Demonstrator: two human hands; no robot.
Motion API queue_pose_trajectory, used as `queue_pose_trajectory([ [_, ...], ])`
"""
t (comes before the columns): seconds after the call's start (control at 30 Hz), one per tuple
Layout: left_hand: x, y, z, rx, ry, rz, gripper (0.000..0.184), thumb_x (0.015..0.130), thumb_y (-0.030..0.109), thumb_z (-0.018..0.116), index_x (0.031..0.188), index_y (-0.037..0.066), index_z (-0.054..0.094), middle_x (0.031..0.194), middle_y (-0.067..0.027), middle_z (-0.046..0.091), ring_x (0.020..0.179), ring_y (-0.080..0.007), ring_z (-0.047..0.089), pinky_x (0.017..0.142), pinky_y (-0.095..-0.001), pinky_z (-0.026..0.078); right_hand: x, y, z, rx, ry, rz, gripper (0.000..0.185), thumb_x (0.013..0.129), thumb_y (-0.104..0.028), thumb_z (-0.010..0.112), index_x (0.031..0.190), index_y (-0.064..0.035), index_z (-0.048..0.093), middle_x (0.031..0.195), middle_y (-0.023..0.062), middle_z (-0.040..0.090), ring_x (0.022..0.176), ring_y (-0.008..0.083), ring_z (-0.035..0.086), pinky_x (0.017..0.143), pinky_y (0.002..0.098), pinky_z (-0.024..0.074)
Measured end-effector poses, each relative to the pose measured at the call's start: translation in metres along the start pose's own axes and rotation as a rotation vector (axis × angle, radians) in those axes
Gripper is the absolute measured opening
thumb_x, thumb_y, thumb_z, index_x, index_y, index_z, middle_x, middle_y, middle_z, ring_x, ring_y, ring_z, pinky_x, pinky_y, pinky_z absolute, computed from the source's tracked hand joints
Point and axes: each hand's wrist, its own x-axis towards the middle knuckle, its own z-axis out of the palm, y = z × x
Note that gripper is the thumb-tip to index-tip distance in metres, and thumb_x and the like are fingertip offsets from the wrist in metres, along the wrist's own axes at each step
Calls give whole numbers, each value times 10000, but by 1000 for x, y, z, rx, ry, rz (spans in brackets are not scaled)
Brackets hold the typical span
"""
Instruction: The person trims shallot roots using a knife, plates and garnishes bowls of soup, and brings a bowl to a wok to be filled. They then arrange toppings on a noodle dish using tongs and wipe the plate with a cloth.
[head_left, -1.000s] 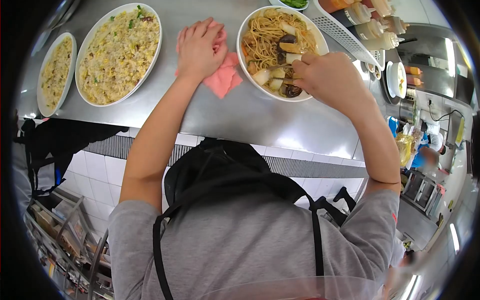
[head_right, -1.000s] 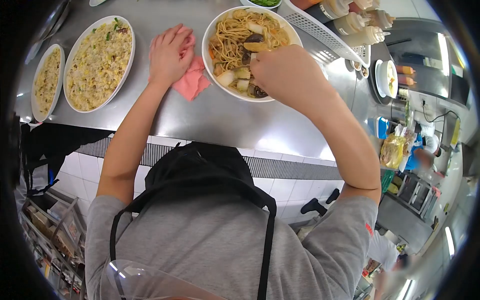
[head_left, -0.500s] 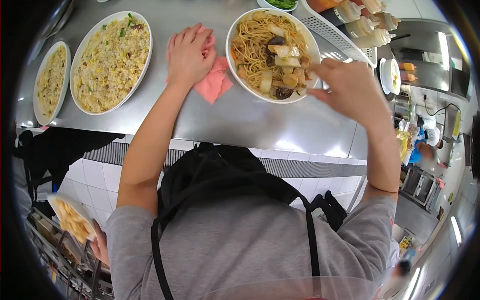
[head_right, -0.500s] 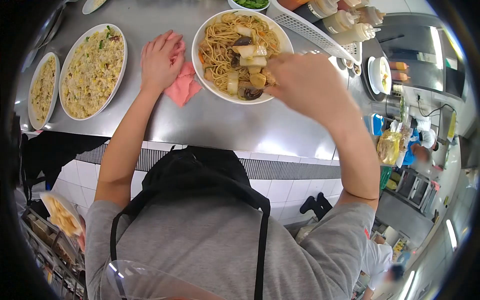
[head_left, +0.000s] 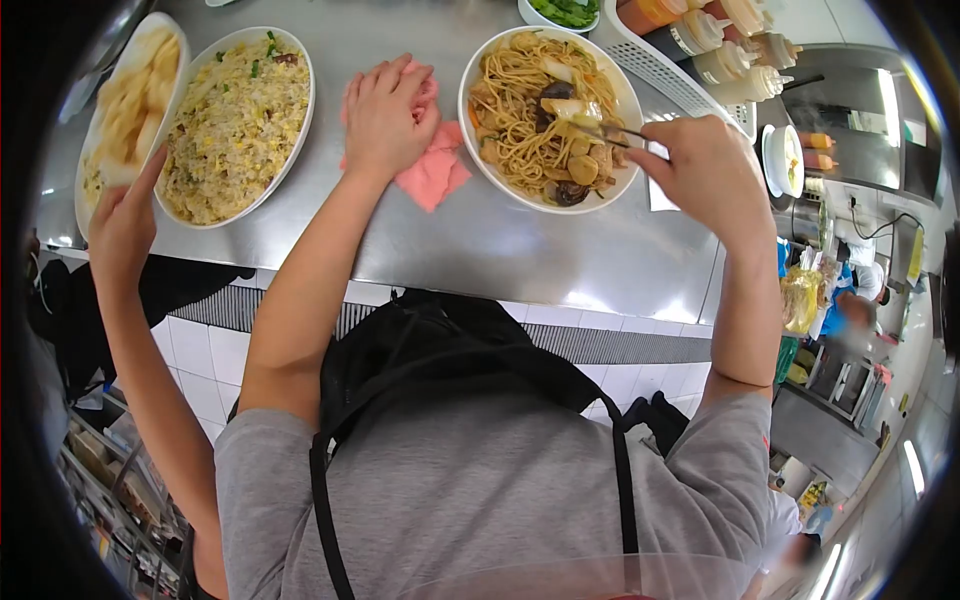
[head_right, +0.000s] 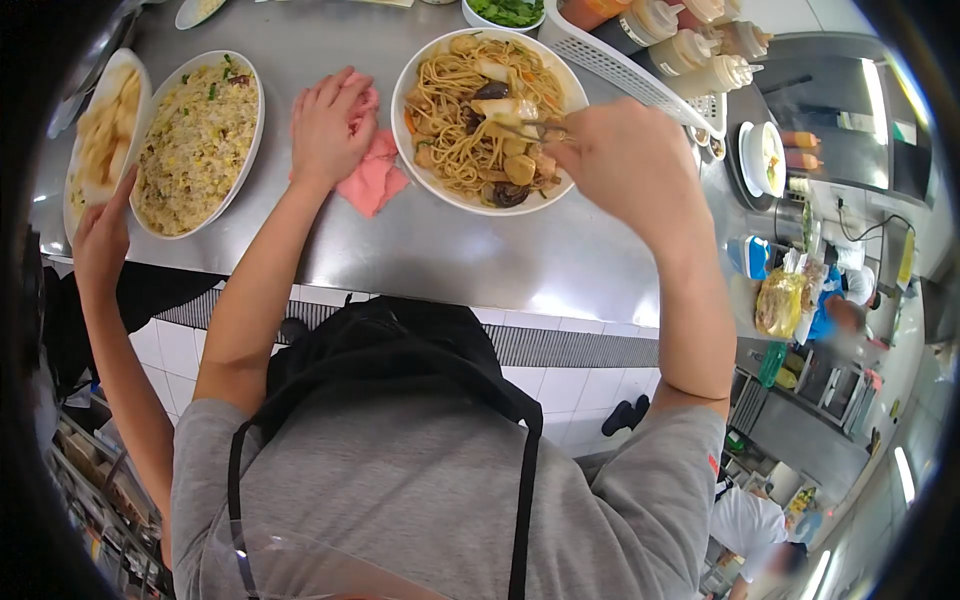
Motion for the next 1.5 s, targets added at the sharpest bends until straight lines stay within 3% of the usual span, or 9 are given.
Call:
queue_pose_trajectory([
  [0.3,1,0,-1,-23,9,-12,337,732,237,533,1057,150,561,1176,-69,492,1076,-267,444,953,-446,288,16,1,-17,-156,-3,58,286,714,-328,636,730,-43,628,700,117,608,640,288,592,592,380,478],
  [0.4,0,0,-2,-29,7,-17,333,733,234,531,1054,149,558,1171,-68,493,1075,-266,445,952,-445,288,13,-28,-19,-106,103,-45,245,706,-271,633,717,-27,614,728,116,609,628,279,602,571,369,487],
  [0.47,0,1,-1,-39,6,-22,330,733,232,529,1051,148,555,1168,-69,493,1074,-266,445,951,-450,288,15,-48,1,-120,-55,-203,171,701,-198,607,699,-27,607,745,113,610,604,268,608,538,359,491],
  [0.57,1,0,-2,-60,10,-27,334,726,229,525,1049,150,554,1174,-74,490,1079,-271,440,952,-459,284,29,-56,46,-258,-86,-312,238,746,-308,578,797,-76,597,736,61,597,616,243,595,554,357,468],
  [0.67,0,0,-4,-65,5,-28,345,716,225,526,1051,147,554,1180,-79,486,1084,-277,434,952,-462,278,36,-51,43,-229,-90,-339,223,752,-296,567,738,-74,580,696,54,586,601,239,591,521,345,463],
  [0.77,0,2,-4,-74,5,-30,351,711,224,528,1051,139,554,1181,-81,485,1086,-274,433,956,-455,275,29,-46,15,-116,-106,-292,136,731,-177,577,678,-56,608,659,84,596,602,238,603,534,353,476],
  [1.0,2,3,-5,-83,-12,-32,358,708,213,533,1056,133,554,1178,-81,484,1085,-273,432,957,-430,281,11,5,-38,191,39,-113,255,688,-242,661,867,-62,641,706,124,598,637,291,569,566,374,442],
  [1.27,3,3,-1,-103,-19,-48,356,702,230,543,1045,135,565,1197,-85,471,1108,-285,414,981,-459,252,34,26,-16,-252,45,-162,246,701,-310,650,761,-71,641,681,97,606,662,270,591,580,359,471],
  [1.5,3,4,-5,-82,-18,-63,348,703,230,544,1037,131,564,1183,-90,477,1099,-287,419,971,-468,261,51,-6,-31,-269,-107,-71,286,709,-337,637,733,-52,635,686,102,611,673,258,605,602,348,484],
])
